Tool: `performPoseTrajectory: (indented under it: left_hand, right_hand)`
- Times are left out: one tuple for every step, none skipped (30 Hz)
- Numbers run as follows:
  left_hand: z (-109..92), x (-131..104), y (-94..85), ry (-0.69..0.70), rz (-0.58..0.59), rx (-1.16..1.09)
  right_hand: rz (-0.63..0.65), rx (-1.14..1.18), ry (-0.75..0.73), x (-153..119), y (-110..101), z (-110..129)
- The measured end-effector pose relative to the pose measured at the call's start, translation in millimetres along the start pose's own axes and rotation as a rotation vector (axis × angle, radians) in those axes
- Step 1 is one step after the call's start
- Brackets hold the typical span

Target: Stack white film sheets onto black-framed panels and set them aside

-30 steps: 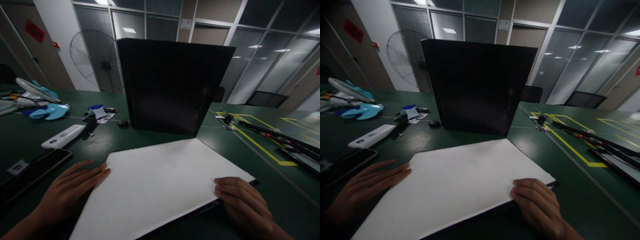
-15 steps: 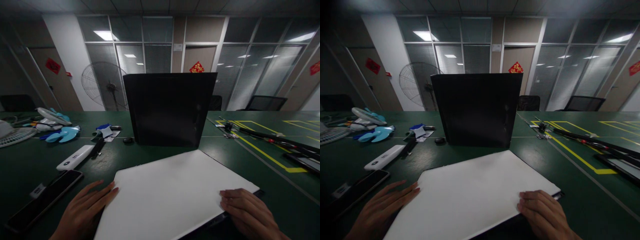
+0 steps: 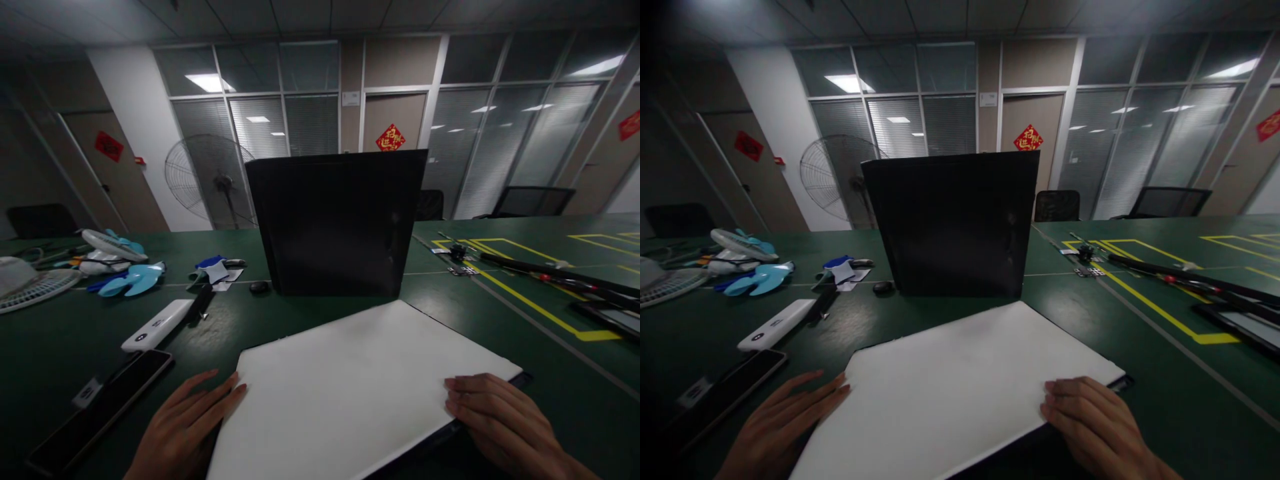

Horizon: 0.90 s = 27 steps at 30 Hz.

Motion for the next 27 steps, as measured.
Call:
performPoseTrajectory:
  left_hand:
    - [0, -1, 2.0, 0.009, 0.016, 0.000]
    - [0, -1, 4.3, 0.015, 0.035, -0.001]
    - [2, -2, 6.4, 0.012, 0.053, 0.000]
    - [4, -2, 8.5, 0.002, 0.071, 0.002]
    - [8, -1, 9.0, -0.033, 0.071, 0.008]
    - [13, -1, 8.7, -0.085, 0.064, 0.017]
    - [16, 0, 9.4, -0.117, 0.069, 0.017]
    - [17, 2, 10.1, -0.132, 0.073, 0.012]
    - [15, 4, 10.6, -0.126, 0.077, 0.004]
    - [12, 7, 10.1, -0.106, 0.068, -0.010]
    - [9, 9, 9.1, -0.096, 0.054, -0.026]
    - [6, 11, 7.5, -0.095, 0.033, -0.040]
    - [3, 13, 5.5, -0.103, 0.007, -0.052]
    - [2, 15, 3.7, -0.117, -0.018, -0.062]
    - [0, 16, 2.4, -0.131, -0.040, -0.070]
    - [-3, 18, 1.8, -0.137, -0.052, -0.078]
    - [-5, 19, 1.7, -0.134, -0.058, -0.086]
    - [-8, 20, 1.4, -0.124, -0.061, -0.091]
    - [-11, 21, 1.1, -0.113, -0.063, -0.092]
    - [-13, 23, 0.3, -0.104, -0.067, -0.090]
    - [-15, 24, -0.6, -0.099, -0.071, -0.088]
    - [-16, 26, -1.4, -0.097, -0.074, -0.090]
    - [-16, 27, -2.3, -0.094, -0.079, -0.095]
    - [-17, 28, -2.8, -0.092, -0.083, -0.105]
    - [-18, 29, -2.6, -0.092, -0.085, -0.118]
    - [-18, 29, -1.6, -0.093, -0.085, -0.135]
    - [-18, 28, 0.3, -0.097, -0.083, -0.153]
  right_hand:
    - [-0.002, -0.002, -0.001, 2, -1, 1]
    - [-0.004, 0.000, -0.003, 5, -2, 2]
    - [-0.003, 0.007, -0.006, 9, -2, 4]
    - [-0.003, 0.014, -0.007, 13, -4, 6]
    - [-0.006, 0.020, -0.007, 17, -5, 8]
    - [-0.013, 0.025, -0.005, 20, -7, 10]
    - [-0.019, 0.030, -0.004, 23, -8, 11]
    - [-0.021, 0.032, -0.001, 25, -9, 12]
    - [-0.025, 0.035, 0.002, 27, -10, 12]
    - [-0.023, 0.036, 0.002, 27, -10, 11]
    - [-0.021, 0.038, 0.001, 27, -10, 9]
    - [-0.017, 0.039, 0.003, 26, -10, 7]
    - [-0.016, 0.040, 0.006, 24, -10, 4]
    - [-0.016, 0.041, 0.011, 23, -11, 2]
    - [0.001, 0.043, 0.018, 22, -10, -1]
    - [0.020, 0.046, 0.029, 21, -10, -4]
    - [0.041, 0.051, 0.039, 21, -10, -6]
    - [0.065, 0.055, 0.048, 20, -10, -8]
    - [0.086, 0.059, 0.057, 20, -10, -10]
    - [0.113, 0.061, 0.066, 21, -9, -11]
    - [0.124, 0.063, 0.066, 21, -9, -12]
    - [0.123, 0.060, 0.059, 23, -10, -12]
    - [0.126, 0.054, 0.048, 24, -11, -12]
    - [0.121, 0.045, 0.035, 26, -12, -12]
    - [0.125, 0.037, 0.019, 29, -12, -12]
    - [0.122, 0.024, 0.006, 32, -13, -13]
    - [0.124, 0.011, -0.004, 35, -15, -14]
Point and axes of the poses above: each hand's wrist, its own x-axis towards the middle knuckle, its own y-axis out of the palm, z = x × y, the point moved 9 cm from there along x, towards the middle knuckle, and after that the axes turned 15 degrees about -x, right-handed, at the moved point
